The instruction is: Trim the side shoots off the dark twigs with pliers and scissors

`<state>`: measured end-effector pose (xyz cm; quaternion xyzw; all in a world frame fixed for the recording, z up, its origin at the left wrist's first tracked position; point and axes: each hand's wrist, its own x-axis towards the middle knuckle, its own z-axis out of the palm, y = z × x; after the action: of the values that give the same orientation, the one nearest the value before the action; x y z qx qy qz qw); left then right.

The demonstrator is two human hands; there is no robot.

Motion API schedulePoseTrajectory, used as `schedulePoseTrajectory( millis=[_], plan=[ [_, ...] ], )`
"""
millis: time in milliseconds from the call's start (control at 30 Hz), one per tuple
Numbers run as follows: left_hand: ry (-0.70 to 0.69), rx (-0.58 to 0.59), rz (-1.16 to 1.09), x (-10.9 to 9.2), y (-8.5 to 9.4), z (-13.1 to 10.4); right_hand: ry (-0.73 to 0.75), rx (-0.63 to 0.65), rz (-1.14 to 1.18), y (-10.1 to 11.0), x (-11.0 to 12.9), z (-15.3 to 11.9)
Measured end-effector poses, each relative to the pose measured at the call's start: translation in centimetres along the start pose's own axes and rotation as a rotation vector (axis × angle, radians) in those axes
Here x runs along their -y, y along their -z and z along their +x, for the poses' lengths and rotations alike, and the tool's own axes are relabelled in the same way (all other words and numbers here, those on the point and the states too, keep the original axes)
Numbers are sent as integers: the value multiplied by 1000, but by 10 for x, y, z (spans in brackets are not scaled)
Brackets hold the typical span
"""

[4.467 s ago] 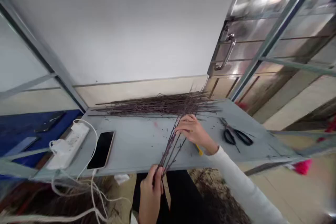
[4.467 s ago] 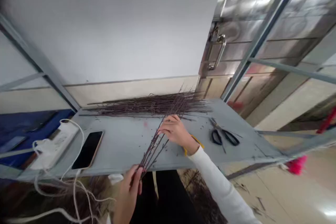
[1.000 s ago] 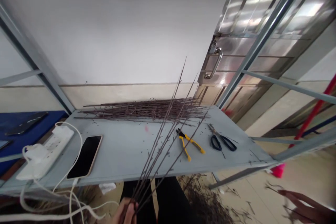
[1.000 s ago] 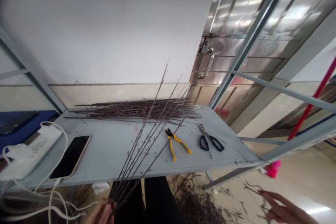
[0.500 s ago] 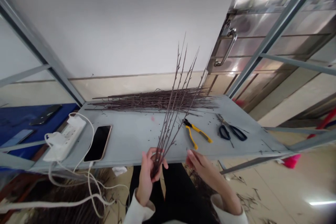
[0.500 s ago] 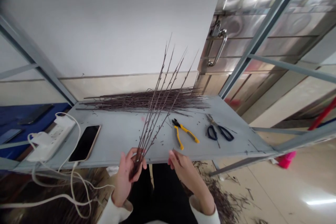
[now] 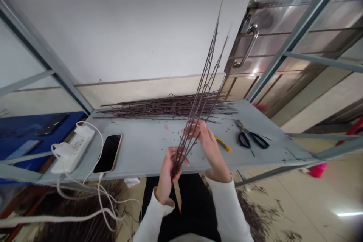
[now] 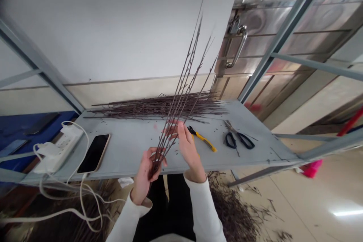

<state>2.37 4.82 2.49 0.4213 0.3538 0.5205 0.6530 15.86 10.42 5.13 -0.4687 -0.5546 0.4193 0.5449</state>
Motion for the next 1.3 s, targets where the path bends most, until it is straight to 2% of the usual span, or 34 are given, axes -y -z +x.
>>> schedulePoseTrajectory(
  millis=[100, 167, 267, 367, 433, 500, 567, 667, 767, 867, 1033, 1167, 1300],
  plan=[
    [46, -28, 99, 9, 6, -7, -82, -36, 141, 4, -4, 2],
    [80, -60, 157, 18, 13, -16, -120, -44, 146, 6, -12, 2],
    [134, -136, 259, 37, 33, -35, -167, 70, 83, 1, -30, -2],
    [127, -218, 421, 51, 62, -56, -199, 196, 73, -17, -47, -16],
    [139, -282, 520, 56, 80, -68, -238, 220, 114, -33, -56, -27],
    [162, -337, 578, 55, 93, -75, -294, 187, 200, -46, -62, -37],
    [157, -369, 637, 50, 99, -75, -343, 114, 282, -55, -66, -43],
    [90, -380, 744, 38, 95, -61, -370, 43, 341, -58, -72, -43],
    [-2, -364, 803, 23, 82, -33, -353, 10, 354, -55, -76, -36],
    [-80, -258, 851, 6, 69, -1, -330, -42, 332, -51, -76, -25],
    [-143, -233, 889, -13, 57, 36, -336, -37, 347, -48, -76, -15],
    [-135, -288, 950, -11, 67, 49, -421, 41, 388, -55, -86, -32],
    [-158, -280, 1072, -7, 92, 53, -514, 127, 417, -66, -100, -61]
  ],
)
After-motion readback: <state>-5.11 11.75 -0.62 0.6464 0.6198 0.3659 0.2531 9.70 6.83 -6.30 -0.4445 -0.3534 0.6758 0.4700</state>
